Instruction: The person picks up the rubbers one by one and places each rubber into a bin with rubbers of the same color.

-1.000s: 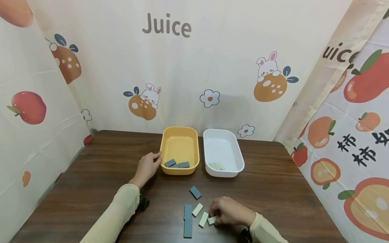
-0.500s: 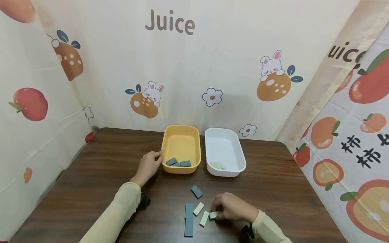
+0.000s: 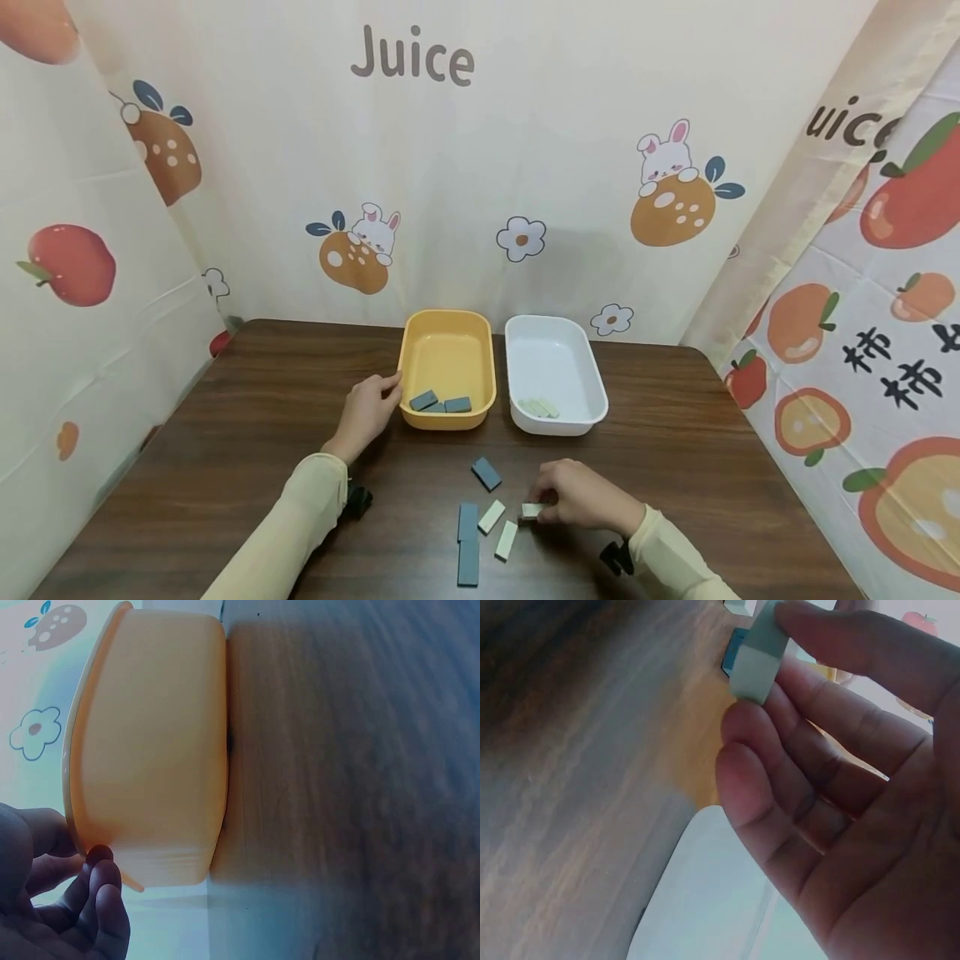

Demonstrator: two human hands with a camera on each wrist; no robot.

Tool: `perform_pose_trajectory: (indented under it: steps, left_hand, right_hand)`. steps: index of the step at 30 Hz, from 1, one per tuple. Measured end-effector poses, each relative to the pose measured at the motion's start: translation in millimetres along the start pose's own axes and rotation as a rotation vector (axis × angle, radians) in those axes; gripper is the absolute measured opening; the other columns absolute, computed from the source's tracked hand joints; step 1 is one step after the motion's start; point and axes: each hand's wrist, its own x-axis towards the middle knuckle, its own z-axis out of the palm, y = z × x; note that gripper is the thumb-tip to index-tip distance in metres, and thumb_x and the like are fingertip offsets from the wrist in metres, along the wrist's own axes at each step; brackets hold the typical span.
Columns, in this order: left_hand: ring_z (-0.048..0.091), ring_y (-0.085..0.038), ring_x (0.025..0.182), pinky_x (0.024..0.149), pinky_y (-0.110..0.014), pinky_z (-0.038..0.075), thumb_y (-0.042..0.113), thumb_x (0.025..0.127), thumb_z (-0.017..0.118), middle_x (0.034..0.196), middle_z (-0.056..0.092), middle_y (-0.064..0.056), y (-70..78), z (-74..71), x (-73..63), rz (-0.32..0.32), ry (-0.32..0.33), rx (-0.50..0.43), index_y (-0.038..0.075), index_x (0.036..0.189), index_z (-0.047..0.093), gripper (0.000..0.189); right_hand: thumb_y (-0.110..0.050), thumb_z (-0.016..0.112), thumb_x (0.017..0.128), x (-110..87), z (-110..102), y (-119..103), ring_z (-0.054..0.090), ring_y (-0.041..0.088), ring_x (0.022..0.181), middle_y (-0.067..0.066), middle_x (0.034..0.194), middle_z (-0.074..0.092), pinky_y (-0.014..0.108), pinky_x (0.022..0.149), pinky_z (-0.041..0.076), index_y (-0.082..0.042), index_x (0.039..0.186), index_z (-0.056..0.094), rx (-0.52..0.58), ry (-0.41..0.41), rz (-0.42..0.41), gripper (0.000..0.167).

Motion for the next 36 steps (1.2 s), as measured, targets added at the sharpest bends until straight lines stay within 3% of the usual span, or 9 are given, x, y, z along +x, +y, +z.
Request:
perform_pose_trajectory:
  steps: [11,20,26,36]
  left_hand:
    - [0.041,-0.017,0.058,0.054,-0.026,0.037,0.018,0.096,0.058,0.076,0.054,-0.008,1.2,-2.7,4.4,0.010,-0.004,-0.002,0.005,0.131,0.060,0.038]
    - [0.041,-0.017,0.059,0.054,-0.025,0.037,0.017,0.096,0.058,0.077,0.055,-0.008,0.1,-0.8,-0.3,-0.017,-0.025,-0.009,0.005,0.132,0.060,0.038]
    - [0.042,-0.016,0.059,0.054,-0.026,0.038,0.017,0.095,0.060,0.078,0.057,-0.008,-0.2,1.1,0.1,-0.013,-0.009,-0.010,0.007,0.130,0.062,0.037]
    - [0.043,-0.016,0.059,0.055,-0.025,0.038,0.017,0.095,0.060,0.081,0.060,-0.009,-0.8,-0.8,-0.3,-0.005,0.003,-0.006,0.006,0.129,0.063,0.036]
  right_hand:
    - [-0.013,0.079,0.076,4.2,-14,2,0.049,0.002,0.067,-0.008,0.074,0.055,0.017,0.061,0.042,-0.014,0.081,0.073,0.037,0.090,0.019,0.008]
    - [-0.009,0.079,0.077,2.9,-25,6,0.052,-0.001,0.069,-0.007,0.076,0.058,0.017,0.062,0.046,-0.010,0.085,0.074,0.067,0.145,0.000,0.009]
    - [-0.006,0.076,0.079,7.0,-31,8,0.053,-0.004,0.070,-0.005,0.078,0.063,0.019,0.063,0.048,-0.008,0.085,0.073,0.108,0.165,0.020,0.007]
    - [-0.006,0.077,0.079,15.0,-44,14,0.056,0.001,0.069,-0.003,0.078,0.064,0.020,0.063,0.049,-0.005,0.085,0.073,0.070,0.250,0.083,0.008]
